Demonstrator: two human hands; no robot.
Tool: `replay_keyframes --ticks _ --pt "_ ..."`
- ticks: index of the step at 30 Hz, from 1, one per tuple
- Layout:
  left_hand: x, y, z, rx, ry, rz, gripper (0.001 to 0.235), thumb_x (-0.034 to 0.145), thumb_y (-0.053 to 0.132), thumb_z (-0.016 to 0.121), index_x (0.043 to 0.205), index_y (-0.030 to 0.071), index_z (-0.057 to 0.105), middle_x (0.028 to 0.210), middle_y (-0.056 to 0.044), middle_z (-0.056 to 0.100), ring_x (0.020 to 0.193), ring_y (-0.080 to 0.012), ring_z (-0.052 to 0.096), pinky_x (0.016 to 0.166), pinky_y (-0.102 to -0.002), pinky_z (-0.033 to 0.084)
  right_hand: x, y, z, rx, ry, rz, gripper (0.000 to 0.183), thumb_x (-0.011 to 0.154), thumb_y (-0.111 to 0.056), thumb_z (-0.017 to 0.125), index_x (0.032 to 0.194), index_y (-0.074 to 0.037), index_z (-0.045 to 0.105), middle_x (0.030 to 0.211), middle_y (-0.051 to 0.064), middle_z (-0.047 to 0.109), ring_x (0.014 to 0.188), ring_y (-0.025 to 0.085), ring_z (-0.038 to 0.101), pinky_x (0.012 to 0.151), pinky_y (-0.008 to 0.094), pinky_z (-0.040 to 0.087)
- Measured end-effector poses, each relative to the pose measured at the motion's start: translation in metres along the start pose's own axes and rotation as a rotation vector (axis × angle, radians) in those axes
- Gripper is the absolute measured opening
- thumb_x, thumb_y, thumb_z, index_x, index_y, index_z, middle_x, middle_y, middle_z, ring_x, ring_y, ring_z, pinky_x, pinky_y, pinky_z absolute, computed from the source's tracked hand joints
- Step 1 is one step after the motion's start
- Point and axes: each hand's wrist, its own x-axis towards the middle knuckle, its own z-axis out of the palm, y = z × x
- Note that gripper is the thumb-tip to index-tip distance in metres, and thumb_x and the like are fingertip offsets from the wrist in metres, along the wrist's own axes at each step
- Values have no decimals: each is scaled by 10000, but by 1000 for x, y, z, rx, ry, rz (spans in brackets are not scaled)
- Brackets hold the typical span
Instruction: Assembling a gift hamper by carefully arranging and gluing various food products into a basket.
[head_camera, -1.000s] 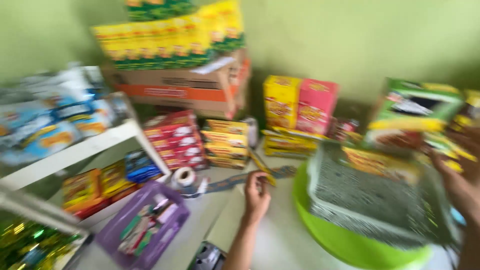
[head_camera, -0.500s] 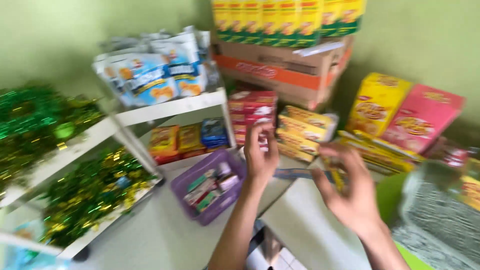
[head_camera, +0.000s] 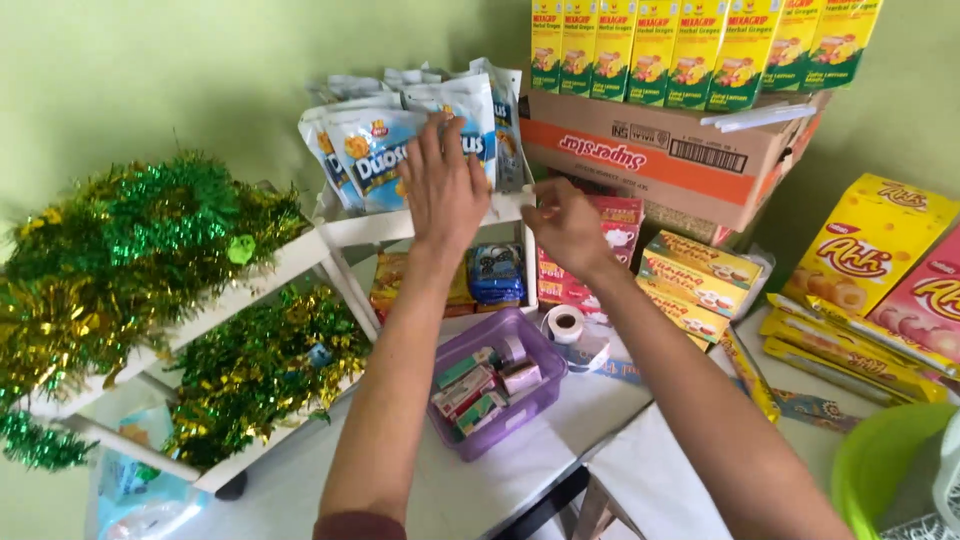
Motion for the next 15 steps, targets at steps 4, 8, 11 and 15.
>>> replay_keyframes --ticks 4,8,11,15 --pt "25 -25 8 289 -219 -30 690 910 228 695 1525 65 427 1630 -183 269 1463 -398 296 1158 -580 324 17 -60 3 79 -23 73 439 972 -230 672 1363 -105 516 1147 136 716 767 221 745 601 276 678" --pt "19 -49 15 417 -254 -64 813 873 296 760 1550 53 381 1632 -191 246 1460 -428 250 1067 -593 351 51 -37 34 89 63 -85 516 936 -343 700 1313 -8 592 1212 151 711 1061 292 723 891 386 625" --pt "18 -58 8 256 -272 -47 751 879 101 757 1529 27 388 1590 -235 290 1435 -430 247 1089 -625 261 62 -32 48 -13 69 -57 510 915 -428 740 1328 -140 657 1176 84 632 1168 301 666 997 435 552" --pt "20 -51 -8 220 -210 -33 735 867 41 766 1516 44 420 1544 -215 378 1395 -396 364 1088 -575 329 52 -24 53 64 210 -175 355 917 -252 727 1222 -91 639 1059 114 639 1047 335 681 883 446 560"
